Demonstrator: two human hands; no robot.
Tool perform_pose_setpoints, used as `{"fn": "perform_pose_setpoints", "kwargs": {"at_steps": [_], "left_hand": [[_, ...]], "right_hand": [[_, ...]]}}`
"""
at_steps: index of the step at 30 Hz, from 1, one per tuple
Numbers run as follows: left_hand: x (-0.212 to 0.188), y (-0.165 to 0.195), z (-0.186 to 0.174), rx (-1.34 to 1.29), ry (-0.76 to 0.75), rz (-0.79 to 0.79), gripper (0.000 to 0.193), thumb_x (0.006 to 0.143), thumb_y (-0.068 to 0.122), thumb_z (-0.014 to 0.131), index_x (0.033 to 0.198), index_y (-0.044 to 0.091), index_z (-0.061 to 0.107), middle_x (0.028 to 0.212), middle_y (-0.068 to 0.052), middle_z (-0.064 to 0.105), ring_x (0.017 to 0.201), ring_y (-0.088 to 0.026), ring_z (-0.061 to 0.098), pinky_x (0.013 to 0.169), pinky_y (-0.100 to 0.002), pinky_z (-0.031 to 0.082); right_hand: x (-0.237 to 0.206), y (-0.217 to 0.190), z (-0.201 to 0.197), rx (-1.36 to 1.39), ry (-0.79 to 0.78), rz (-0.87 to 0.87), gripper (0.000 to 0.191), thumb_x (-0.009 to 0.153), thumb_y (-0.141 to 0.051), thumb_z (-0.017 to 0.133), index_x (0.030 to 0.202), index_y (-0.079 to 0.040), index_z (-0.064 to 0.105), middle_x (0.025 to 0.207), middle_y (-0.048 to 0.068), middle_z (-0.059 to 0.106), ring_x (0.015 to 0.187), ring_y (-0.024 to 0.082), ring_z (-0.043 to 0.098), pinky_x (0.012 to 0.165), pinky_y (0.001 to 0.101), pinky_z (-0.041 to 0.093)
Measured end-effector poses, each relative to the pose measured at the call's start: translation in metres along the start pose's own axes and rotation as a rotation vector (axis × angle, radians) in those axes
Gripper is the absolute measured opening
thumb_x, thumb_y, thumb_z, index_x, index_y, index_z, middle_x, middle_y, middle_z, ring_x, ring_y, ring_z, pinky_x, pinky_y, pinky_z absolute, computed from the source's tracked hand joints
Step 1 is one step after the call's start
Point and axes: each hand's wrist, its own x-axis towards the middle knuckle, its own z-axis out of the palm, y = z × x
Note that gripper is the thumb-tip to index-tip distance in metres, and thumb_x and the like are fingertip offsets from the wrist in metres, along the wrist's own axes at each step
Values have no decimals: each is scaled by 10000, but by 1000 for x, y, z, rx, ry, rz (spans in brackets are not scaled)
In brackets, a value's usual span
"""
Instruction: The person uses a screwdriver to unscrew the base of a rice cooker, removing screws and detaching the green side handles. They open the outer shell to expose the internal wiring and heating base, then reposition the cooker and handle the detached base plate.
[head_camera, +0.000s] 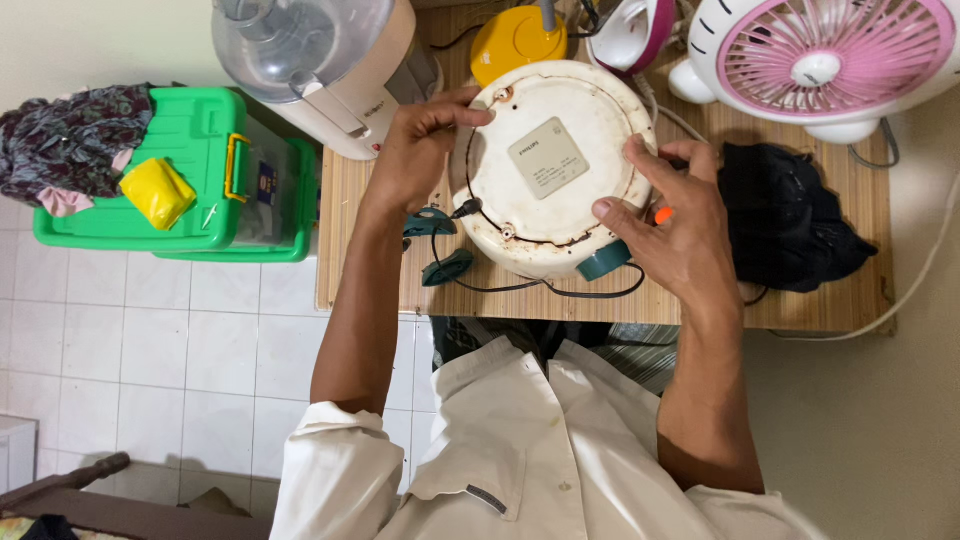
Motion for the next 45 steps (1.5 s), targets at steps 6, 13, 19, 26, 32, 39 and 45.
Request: {"fn": "perform_pose_setpoints", "kwargs": {"at_steps": [6,13,19,26,32,39,45], "left_hand": [[-4,-4,-2,-219,173,-259,307,1005,-14,477,1203,17,709,1179,-120,738,1087,-211,685,1007,-331,560],[-20,4,31,-62,131,-210,384,948,91,698,1301,-2,576,1140,-82,697,1049,-155,648,925,-299,540],[-26,11,20,-128,56,-264,493,940,55,680,1421,-8,590,1194,-106,716,1039,-165,652,910,-308,532],[-23,13,20,-85,14,-154,520,879,39,719,1376,-53,600,1236,-143,711,1171,-217,685,1046,-362,560],[-27,19,21,82,-26,-85,556,916,86,695,1432,-53,541,1306,-185,674,1214,-250,677,1084,-376,540],[-27,28,21,113,-102,-21,531,990,72,574,1514,97,493,1486,-165,554,1321,-269,602,1075,-398,534],[-13,37,36,458,-99,167,390,1105,148,545,1494,134,548,1523,-207,509,1424,-360,526,1165,-465,464]], "right_hand": [[1,-2,-3,-32,-12,-8,656,828,-223,911,1406,-37,665,1303,173,521,1086,230,588,782,319,551],[-1,-7,-9,-26,-35,82,646,823,-177,880,1416,-54,655,1334,141,497,847,143,551,712,276,523],[-4,-5,-10,-31,-26,106,658,806,-134,903,1413,-57,659,1328,117,489,782,108,496,695,248,511],[-6,-8,-17,-48,-32,102,671,810,-143,909,1426,-49,658,1373,138,501,787,102,510,700,241,519],[-5,-13,-18,-47,-36,166,667,790,-157,907,1401,-53,659,1377,141,506,763,100,542,653,247,529],[-8,-10,-18,-29,-33,86,670,817,-162,907,1425,-39,651,1377,143,509,790,110,528,714,251,525],[-8,-3,-14,9,-33,106,698,801,-166,905,1433,-52,633,1353,126,488,781,105,519,704,240,515]]}}
